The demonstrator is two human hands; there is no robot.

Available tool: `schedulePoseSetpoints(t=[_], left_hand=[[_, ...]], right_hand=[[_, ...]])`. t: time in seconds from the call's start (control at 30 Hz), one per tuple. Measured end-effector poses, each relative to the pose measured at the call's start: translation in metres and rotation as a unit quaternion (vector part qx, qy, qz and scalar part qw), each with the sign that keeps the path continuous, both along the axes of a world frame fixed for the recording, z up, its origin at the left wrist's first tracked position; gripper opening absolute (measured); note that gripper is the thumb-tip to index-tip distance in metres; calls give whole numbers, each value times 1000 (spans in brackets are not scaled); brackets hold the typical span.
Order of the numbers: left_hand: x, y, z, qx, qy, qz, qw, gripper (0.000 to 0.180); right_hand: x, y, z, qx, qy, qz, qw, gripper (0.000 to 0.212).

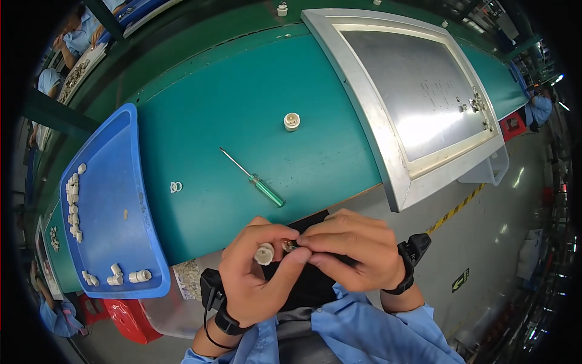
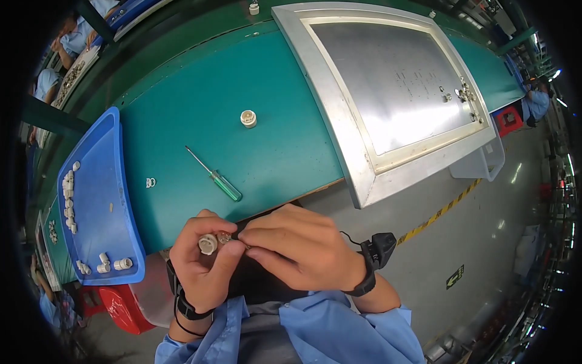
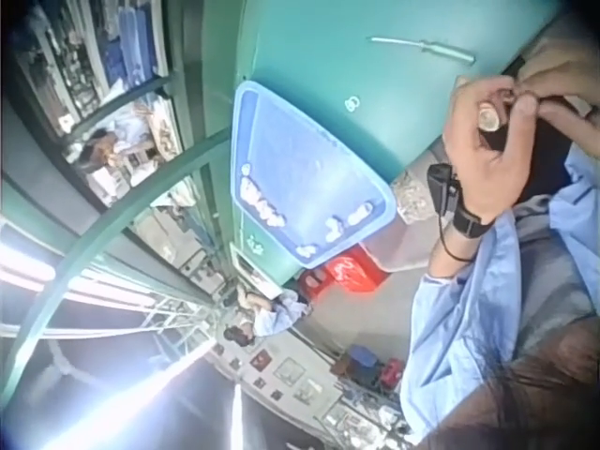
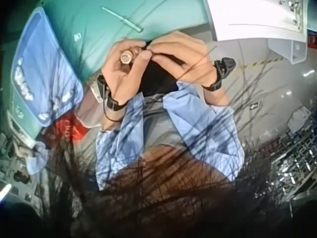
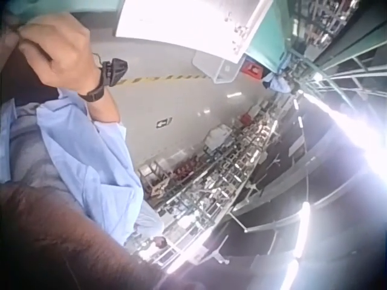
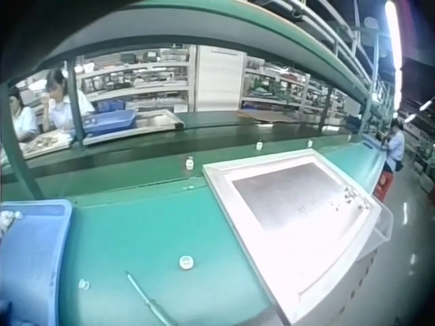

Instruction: The person picks up a white plastic housing and a metal component, inserts the metal part into the housing, and then presses a second plastic part onto the assembly before placing it into a blue tray.

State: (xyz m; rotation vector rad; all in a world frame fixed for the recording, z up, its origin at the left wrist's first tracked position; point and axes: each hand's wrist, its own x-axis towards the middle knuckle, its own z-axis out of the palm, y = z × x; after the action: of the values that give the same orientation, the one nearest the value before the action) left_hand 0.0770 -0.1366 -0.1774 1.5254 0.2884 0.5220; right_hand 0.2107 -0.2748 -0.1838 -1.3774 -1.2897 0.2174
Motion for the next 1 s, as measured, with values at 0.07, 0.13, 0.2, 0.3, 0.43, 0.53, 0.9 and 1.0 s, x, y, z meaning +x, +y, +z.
schedulePoseSetpoints(t=[0.07, 0.13, 0.2, 0.3, 0.43, 0.53, 0.9, 1.0], left_hand=[[-2, 0, -1, 44, 4, 3, 999, 22], [-5, -2, -3, -13, 17, 18, 1000, 21], [-8, -3, -6, -43, 24, 26, 998, 20], [-8, -5, -14, -114, -1, 66, 991, 22], [-10, 0, -14, -2, -47, -3, 999, 25], [-10, -8, -10, -98, 14, 25, 995, 29], [-15, -21, -24, -4, 18, 62, 998, 21], [-13, -17, -27, 30, -14, 56, 998, 20]], right_hand=[[-5, 1, 0, -3, -8, -10, 1000, 25], [-10, 0, -3, 0, 116, -10, 993, 26], [-16, 0, -6, -1, 177, -10, 984, 26], [-26, 3, -10, -4, 253, -46, 966, 26], [-28, 8, -15, 11, 139, -67, 988, 24], [-29, 8, -15, 5, 122, -71, 990, 24], [-52, 2, -27, 54, 241, -80, 966, 25], [-47, -1, -24, 69, 255, -58, 963, 27]])
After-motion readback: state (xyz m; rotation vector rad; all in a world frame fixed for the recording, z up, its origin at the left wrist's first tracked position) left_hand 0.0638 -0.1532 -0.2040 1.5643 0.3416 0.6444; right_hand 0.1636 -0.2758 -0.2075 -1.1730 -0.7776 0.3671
